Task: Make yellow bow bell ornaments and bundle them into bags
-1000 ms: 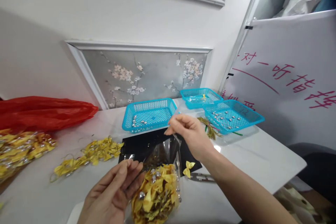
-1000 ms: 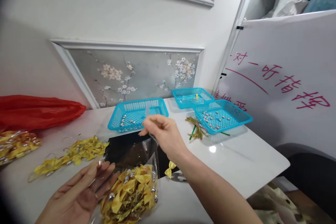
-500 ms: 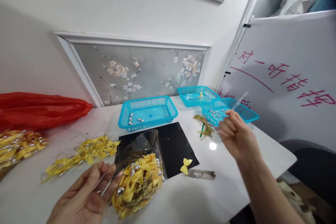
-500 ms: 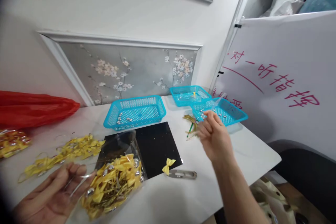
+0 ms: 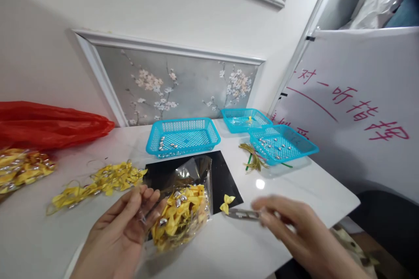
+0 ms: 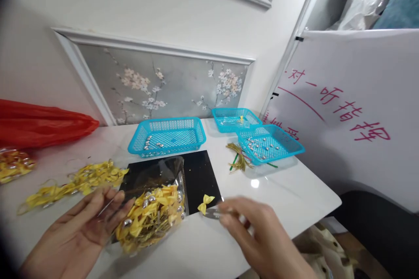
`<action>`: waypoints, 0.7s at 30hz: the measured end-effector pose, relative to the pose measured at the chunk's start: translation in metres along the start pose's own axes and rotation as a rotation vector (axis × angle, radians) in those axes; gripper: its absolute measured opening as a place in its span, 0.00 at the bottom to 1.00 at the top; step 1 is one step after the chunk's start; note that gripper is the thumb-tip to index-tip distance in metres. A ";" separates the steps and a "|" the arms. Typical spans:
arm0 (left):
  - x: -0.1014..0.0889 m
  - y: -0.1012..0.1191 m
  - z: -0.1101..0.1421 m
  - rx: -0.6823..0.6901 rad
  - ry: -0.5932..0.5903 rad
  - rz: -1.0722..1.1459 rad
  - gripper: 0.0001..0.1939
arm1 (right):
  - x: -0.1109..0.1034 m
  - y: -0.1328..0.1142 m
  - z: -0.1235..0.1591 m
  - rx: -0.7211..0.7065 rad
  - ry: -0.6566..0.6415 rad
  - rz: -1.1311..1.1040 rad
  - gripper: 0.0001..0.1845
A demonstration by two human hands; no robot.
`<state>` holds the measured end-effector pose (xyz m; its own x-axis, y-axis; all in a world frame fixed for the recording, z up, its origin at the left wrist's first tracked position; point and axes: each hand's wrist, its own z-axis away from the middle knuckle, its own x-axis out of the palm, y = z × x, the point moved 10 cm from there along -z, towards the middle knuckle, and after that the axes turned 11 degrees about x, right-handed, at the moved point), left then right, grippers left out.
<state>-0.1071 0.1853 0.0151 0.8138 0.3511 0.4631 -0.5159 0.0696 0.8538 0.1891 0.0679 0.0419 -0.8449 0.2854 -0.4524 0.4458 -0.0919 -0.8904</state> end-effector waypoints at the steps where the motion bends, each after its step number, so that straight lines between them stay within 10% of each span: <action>1: 0.000 0.000 0.001 0.006 -0.005 0.009 0.16 | 0.006 -0.016 -0.021 -0.040 0.027 -0.021 0.08; 9: -0.008 0.002 -0.003 0.072 -0.050 0.004 0.09 | 0.086 -0.057 -0.102 -0.167 -0.046 -0.123 0.16; 21: -0.005 0.016 -0.044 0.311 -0.112 -0.202 0.14 | 0.100 -0.029 -0.123 -0.083 -0.045 -0.183 0.20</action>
<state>-0.1309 0.2258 0.0165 0.9237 0.2542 0.2866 -0.2505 -0.1655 0.9539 0.1279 0.2165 0.0289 -0.9256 0.2470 -0.2868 0.3048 0.0371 -0.9517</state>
